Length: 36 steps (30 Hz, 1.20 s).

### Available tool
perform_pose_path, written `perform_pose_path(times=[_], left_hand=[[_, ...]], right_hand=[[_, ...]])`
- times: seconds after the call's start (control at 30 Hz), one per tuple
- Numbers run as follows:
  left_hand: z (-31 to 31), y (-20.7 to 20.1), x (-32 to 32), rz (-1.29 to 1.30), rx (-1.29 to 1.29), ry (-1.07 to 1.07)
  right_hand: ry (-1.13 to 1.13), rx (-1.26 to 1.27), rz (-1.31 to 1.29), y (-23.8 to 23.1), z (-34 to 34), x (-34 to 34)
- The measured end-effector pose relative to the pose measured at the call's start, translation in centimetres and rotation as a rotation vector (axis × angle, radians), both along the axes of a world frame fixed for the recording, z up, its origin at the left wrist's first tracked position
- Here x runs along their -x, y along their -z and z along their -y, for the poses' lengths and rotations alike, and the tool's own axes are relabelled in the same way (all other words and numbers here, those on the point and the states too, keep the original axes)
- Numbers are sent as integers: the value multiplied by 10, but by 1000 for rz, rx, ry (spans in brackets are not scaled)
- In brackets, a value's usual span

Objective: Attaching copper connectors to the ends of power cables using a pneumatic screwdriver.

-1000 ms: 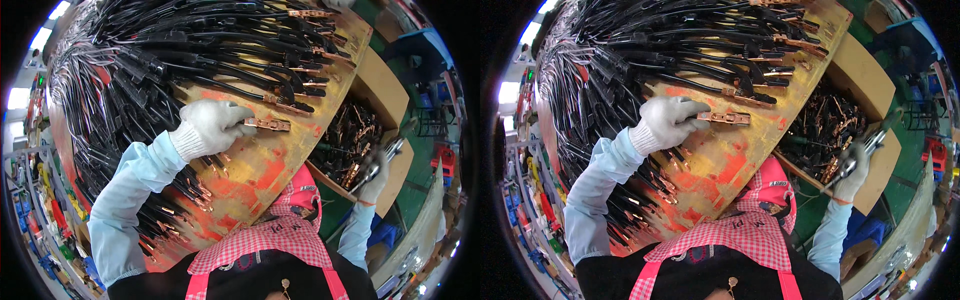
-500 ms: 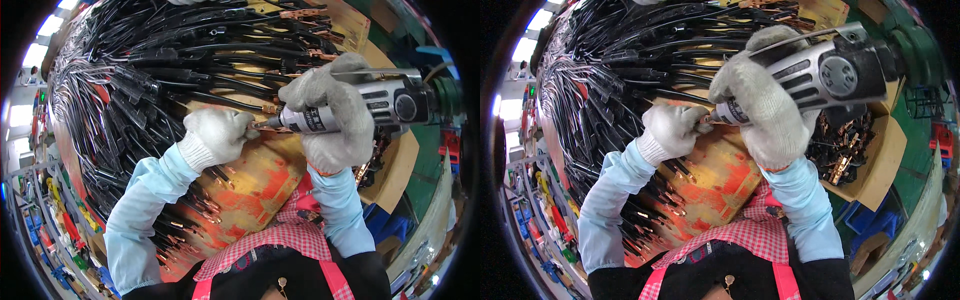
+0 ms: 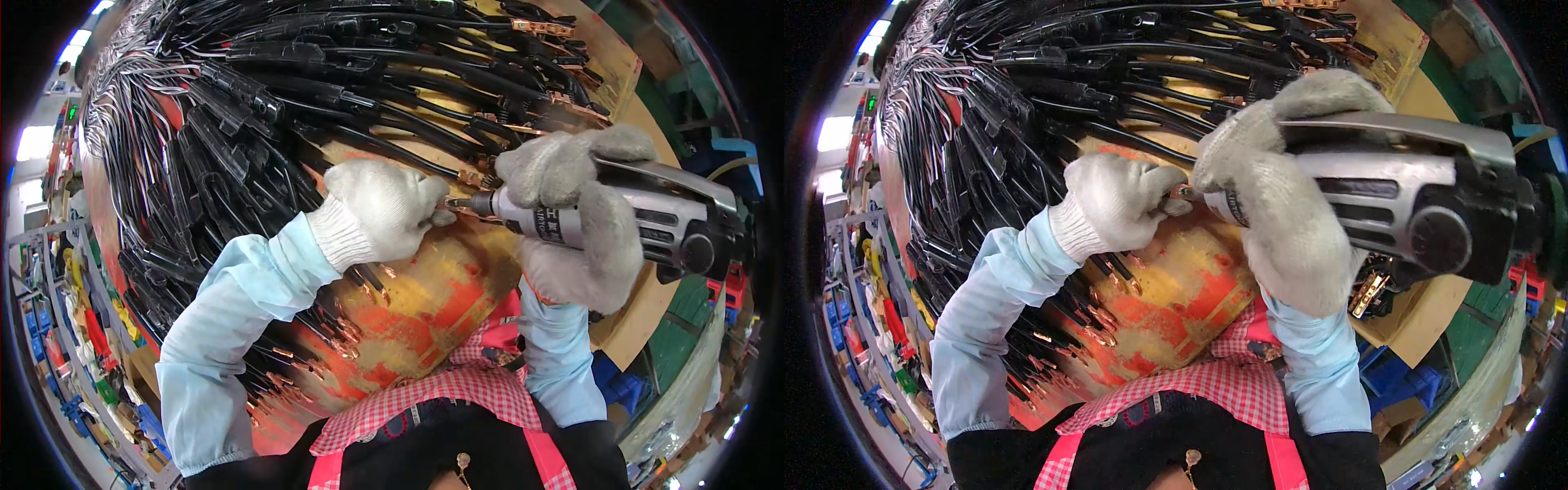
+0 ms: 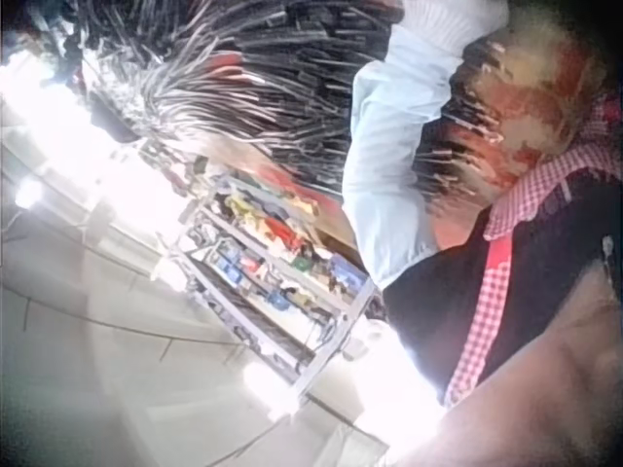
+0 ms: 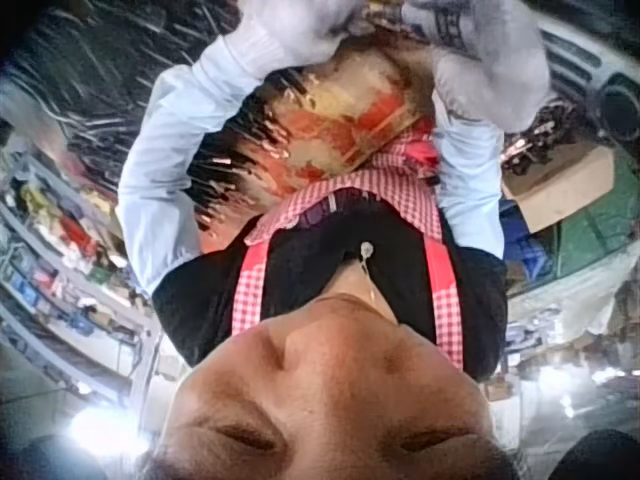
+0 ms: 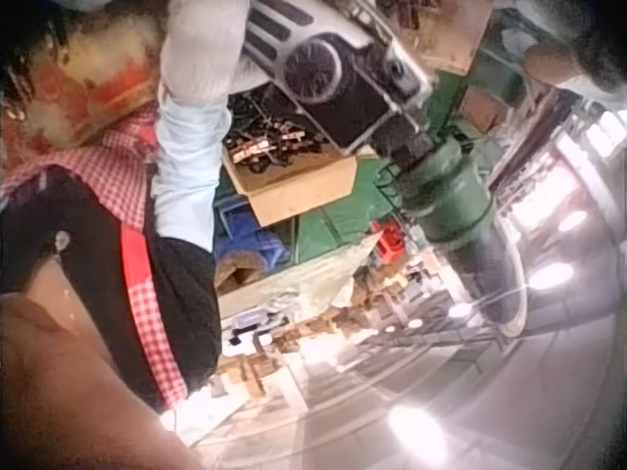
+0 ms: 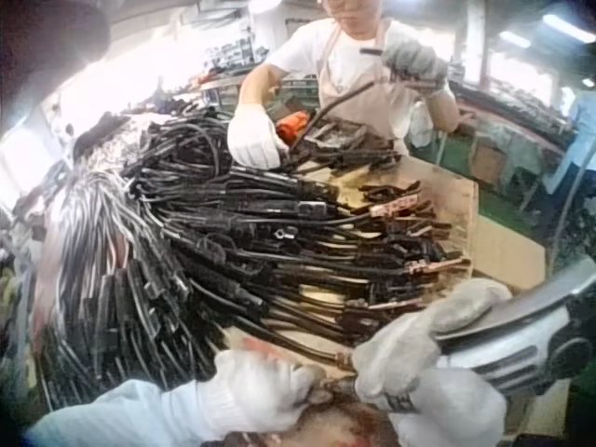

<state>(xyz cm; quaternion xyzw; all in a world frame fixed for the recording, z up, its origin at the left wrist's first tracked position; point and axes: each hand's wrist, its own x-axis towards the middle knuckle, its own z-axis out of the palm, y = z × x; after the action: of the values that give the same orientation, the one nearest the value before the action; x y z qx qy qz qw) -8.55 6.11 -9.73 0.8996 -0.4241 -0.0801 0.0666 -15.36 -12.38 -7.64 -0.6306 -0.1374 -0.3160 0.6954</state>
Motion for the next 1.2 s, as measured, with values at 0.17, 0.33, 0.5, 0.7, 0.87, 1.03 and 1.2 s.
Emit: perform_pose_path(times=[0.17,0.33,0.5,0.7,0.87,1.03,1.2], left_hand=[[1,-1,1,-1,8,1],[0,6,3,17,47,-14],[2,3,3,-23,39,-39],[1,3,5,-53,52,-56],[0,1,7,-58,33,-53],[0,4,4,-32,83,-19],[0,1,3,-23,127,-18]], right_hand=[[4,-25,8,0,1,1],[-14,-42,7,1,-2,4],[-25,-46,-10,0,-3,3],[-30,-50,-14,1,-4,5],[-39,-67,-23,0,-7,6],[-37,-114,-47,-3,-6,9],[-58,-259,-197,0,4,14]])
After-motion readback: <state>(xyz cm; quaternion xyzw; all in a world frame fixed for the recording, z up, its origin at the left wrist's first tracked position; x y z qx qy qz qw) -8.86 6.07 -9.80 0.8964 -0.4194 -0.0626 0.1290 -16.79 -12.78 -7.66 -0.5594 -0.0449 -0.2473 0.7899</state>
